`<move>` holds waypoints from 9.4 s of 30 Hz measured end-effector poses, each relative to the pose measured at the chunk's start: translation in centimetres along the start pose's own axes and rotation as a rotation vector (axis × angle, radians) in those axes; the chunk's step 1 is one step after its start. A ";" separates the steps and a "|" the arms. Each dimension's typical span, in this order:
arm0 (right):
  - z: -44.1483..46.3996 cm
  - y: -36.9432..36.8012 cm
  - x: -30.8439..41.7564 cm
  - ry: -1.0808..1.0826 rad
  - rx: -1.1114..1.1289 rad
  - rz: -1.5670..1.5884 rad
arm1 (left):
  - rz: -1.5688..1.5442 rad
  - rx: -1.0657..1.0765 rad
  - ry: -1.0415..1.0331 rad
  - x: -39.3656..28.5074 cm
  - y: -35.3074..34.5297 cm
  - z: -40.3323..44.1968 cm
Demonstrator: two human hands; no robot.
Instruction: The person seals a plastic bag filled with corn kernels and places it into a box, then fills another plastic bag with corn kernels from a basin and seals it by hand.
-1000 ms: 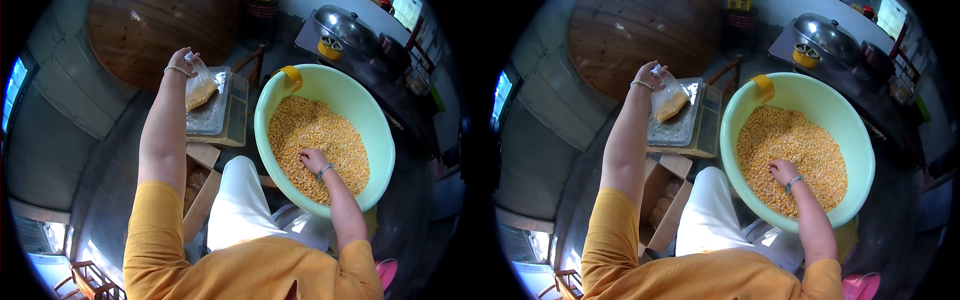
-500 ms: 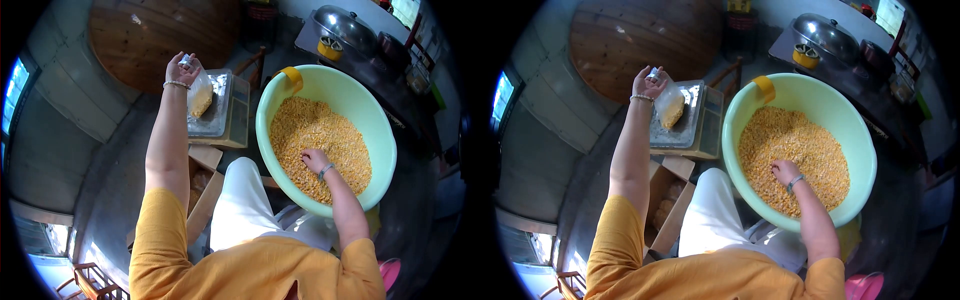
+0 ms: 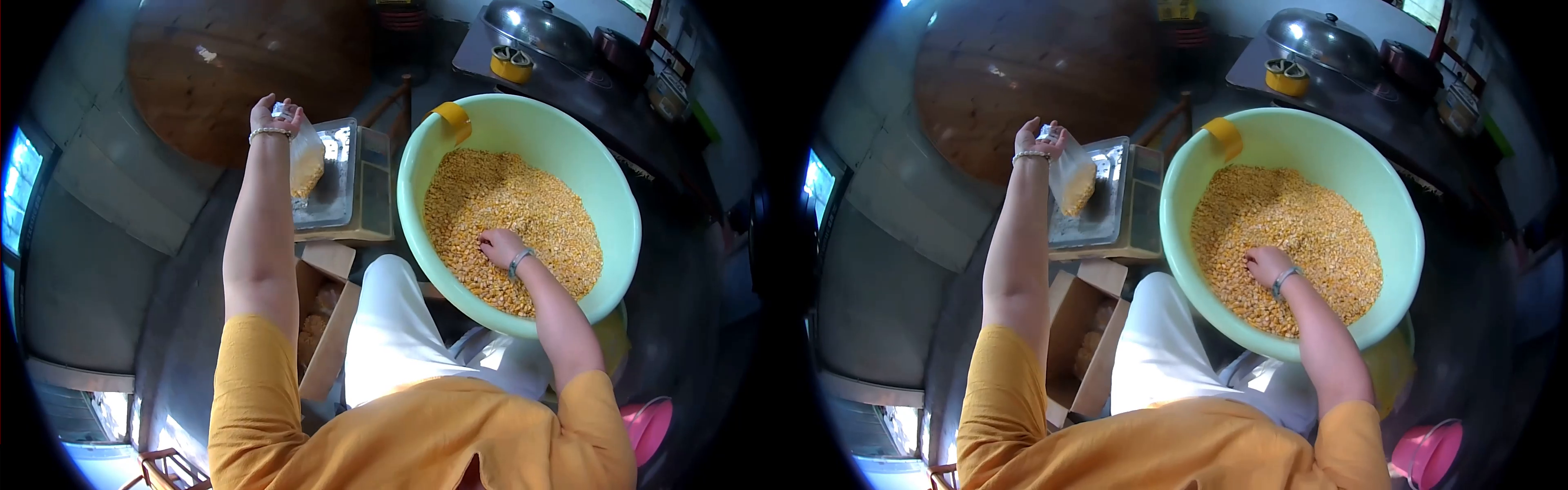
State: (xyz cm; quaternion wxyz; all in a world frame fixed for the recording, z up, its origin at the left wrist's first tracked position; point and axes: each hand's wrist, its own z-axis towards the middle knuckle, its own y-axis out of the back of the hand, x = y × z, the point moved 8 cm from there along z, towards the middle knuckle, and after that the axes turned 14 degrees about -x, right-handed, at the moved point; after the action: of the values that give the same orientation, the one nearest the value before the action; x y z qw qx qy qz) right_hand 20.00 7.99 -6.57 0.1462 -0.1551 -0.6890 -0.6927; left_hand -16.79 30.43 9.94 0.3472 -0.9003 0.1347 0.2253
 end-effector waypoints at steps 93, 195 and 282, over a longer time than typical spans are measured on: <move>0.6 4.6 0.6 -0.172 -0.122 1.300 | 1.728 1.300 -1.499 28.8 1.9 -22.4; -0.8 10.2 0.0 -0.036 -0.404 0.148 | 1.864 0.926 -1.438 26.5 6.8 -13.7; 0.4 4.6 -5.4 -0.411 -0.297 1.156 | 0.658 -0.328 -0.289 -4.5 48.2 5.7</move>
State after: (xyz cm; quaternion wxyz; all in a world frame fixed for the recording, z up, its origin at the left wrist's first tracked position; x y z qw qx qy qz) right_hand 26.83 8.26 -4.60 0.3385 -0.6507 -0.4043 -0.5464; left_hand -41.69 -0.07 -18.76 0.1233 -0.8117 0.3279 0.4674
